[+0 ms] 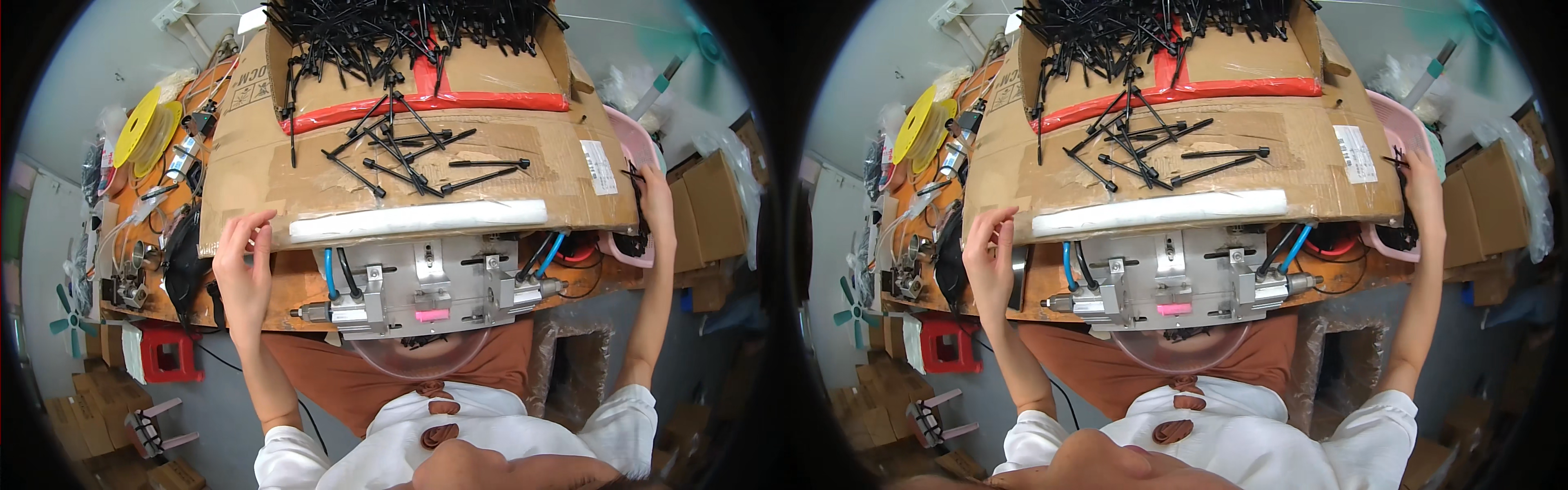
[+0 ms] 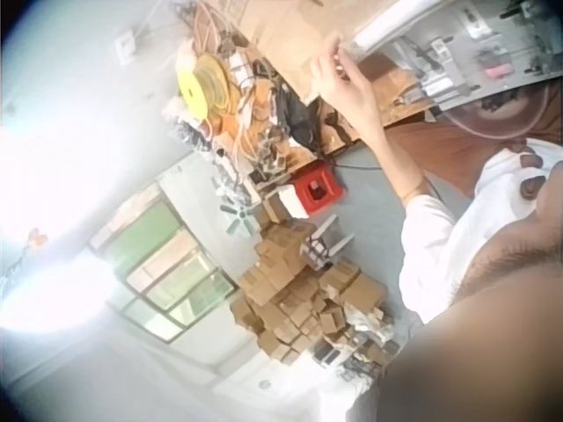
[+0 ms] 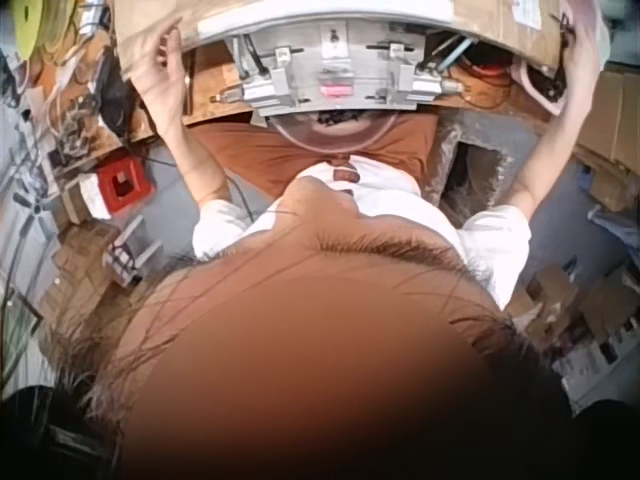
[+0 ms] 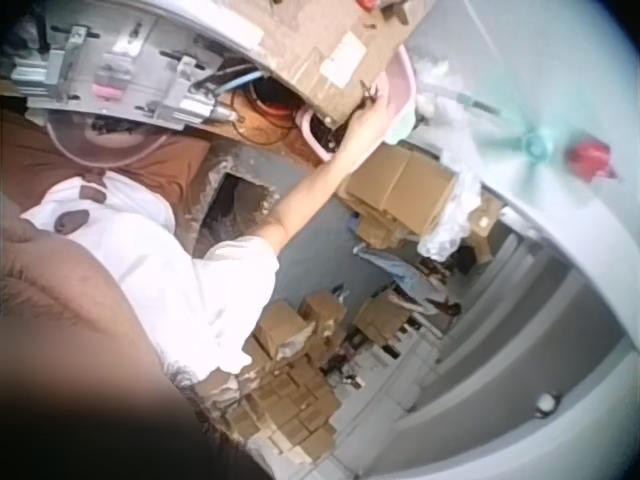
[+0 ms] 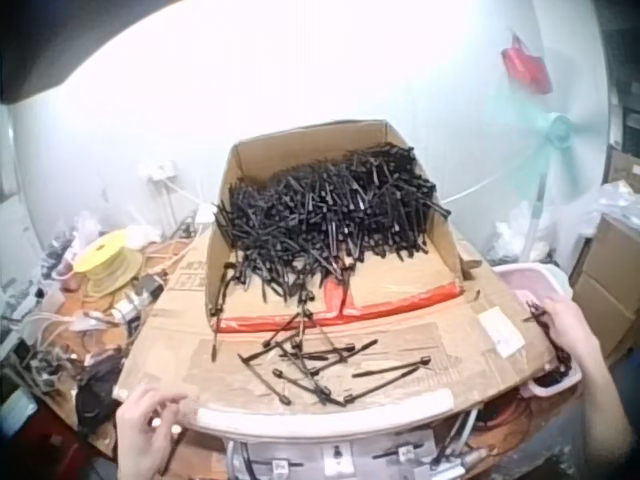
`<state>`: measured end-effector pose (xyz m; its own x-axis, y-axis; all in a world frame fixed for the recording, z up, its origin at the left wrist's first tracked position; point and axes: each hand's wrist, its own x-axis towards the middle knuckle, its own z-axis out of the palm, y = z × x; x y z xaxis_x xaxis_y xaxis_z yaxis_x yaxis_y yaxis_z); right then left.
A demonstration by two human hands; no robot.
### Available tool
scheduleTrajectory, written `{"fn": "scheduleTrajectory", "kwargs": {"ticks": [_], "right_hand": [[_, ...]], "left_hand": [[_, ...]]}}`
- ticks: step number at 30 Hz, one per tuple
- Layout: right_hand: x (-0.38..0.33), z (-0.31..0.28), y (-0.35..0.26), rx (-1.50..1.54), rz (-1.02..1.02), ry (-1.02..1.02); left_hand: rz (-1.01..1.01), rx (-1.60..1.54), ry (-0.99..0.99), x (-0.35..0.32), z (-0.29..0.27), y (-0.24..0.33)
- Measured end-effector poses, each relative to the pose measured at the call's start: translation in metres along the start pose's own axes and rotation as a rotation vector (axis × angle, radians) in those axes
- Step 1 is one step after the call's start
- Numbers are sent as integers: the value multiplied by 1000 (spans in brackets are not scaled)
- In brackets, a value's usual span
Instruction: The person takes individual cable ties from a pile, inserts them into a machine one by one, and collects the processed ties in a bin.
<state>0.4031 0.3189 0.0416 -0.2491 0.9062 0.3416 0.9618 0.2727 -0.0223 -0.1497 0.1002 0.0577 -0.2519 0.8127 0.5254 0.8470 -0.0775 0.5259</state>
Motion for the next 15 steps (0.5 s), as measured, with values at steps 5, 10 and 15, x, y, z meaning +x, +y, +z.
{"fn": "scheduleTrajectory", "kwargs": {"ticks": [5, 10, 15], "right_hand": [[19, -18, -25, -65, -216, 173], [92, -38, -194, 330, -575, 20], [125, 9, -334, 337, -977, 114]], "left_hand": [[21, 12, -53, 34, 8, -7], [151, -97, -167, 104, 62, -8], [160, 40, -276, 124, 109, -9]]}}
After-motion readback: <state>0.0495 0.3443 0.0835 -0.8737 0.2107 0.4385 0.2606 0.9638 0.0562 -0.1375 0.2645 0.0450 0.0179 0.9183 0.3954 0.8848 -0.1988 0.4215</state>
